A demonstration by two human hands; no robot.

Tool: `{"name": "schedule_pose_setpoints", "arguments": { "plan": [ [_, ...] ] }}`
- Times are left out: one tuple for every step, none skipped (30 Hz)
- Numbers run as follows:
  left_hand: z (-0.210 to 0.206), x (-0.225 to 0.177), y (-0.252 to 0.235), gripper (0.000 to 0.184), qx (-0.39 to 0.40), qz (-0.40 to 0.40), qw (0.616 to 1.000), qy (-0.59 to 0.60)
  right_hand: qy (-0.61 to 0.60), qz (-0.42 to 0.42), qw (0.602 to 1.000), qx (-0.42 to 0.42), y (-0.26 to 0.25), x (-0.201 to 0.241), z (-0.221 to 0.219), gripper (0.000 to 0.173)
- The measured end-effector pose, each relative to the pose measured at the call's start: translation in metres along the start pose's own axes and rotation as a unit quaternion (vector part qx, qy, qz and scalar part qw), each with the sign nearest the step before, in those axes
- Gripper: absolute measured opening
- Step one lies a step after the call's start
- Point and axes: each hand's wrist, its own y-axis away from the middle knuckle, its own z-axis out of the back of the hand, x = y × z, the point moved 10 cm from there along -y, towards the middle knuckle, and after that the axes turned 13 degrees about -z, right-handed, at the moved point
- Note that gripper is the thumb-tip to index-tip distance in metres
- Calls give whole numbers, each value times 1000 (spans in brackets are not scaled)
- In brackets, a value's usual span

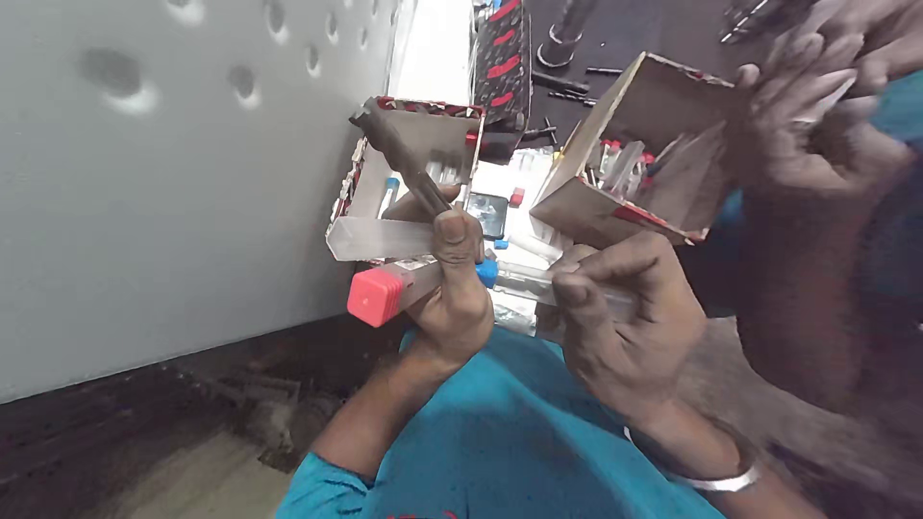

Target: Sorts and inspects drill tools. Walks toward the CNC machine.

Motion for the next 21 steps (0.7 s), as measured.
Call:
{"name": "schedule_pose_setpoints", "arguments": {
  "plan": [
    [-1, -3, -1, 25, 6, -4, 1000, -11, -4, 10, 1000, 2, 1, 1, 0, 26],
    [-2, -5, -2, 25, 11, -9, 1000, -27, -6, 22, 1000, 6, 2, 2, 0, 26],
    [-4, -9, -3, 25, 17, -14, 999, -43, -6, 35, 999, 11, 3, 3, 0, 26],
    [-5, -12, -4, 23, 26, -18, 998, -54, -4, 47, 999, 18, 4, 4, -1, 26],
    [-5, -14, -5, 21, 30, -22, 998, -57, 1, 58, 998, 27, 4, 5, -1, 27],
    [-5, -14, -5, 20, 28, -24, 998, -52, 9, 71, 997, 39, 5, 6, -1, 27],
    [-4, -12, -4, 21, 27, -19, 998, -52, 20, 84, 995, 51, 5, 8, -1, 27],
    [-4, -8, -2, 23, 28, -7, 999, -45, 30, 97, 993, 60, 6, 9, -1, 29],
    [-4, -5, 0, 24, 28, 11, 999, -34, 40, 105, 992, 63, 6, 10, -1, 30],
    [-4, -2, 2, 25, 29, 24, 999, -28, 46, 107, 991, 61, 6, 11, 0, 30],
    [-4, -1, 4, 25, 32, 32, 999, -25, 48, 104, 992, 59, 6, 11, 0, 30],
    [-5, 0, 4, 25, 37, 37, 998, -24, 43, 97, 993, 58, 6, 11, 0, 29],
    [-5, -1, 5, 26, 39, 39, 998, -25, 36, 90, 994, 56, 6, 11, 0, 28],
    [-6, -2, 5, 25, 40, 39, 998, -24, 30, 84, 995, 53, 7, 10, -1, 28],
    [-8, -3, 5, 25, 43, 38, 998, -26, 29, 83, 995, 50, 8, 11, -1, 27],
    [-9, -3, 5, 25, 46, 42, 998, -23, 29, 85, 995, 48, 8, 11, 0, 27],
    [-10, -3, 6, 24, 54, 49, 997, -20, 31, 88, 995, 47, 8, 12, 0, 28],
    [-11, -2, 7, 25, 63, 61, 996, -20, 31, 89, 995, 45, 8, 12, 1, 27],
    [-11, 0, 9, 27, 71, 70, 995, -21, 24, 86, 995, 45, 9, 11, 1, 26],
    [-11, 1, 11, 27, 70, 77, 994, -20, 14, 80, 996, 47, 9, 10, 1, 25],
    [-10, 3, 12, 28, 71, 86, 994, -20, 3, 74, 996, 49, 10, 7, 0, 25]
  ]
}}
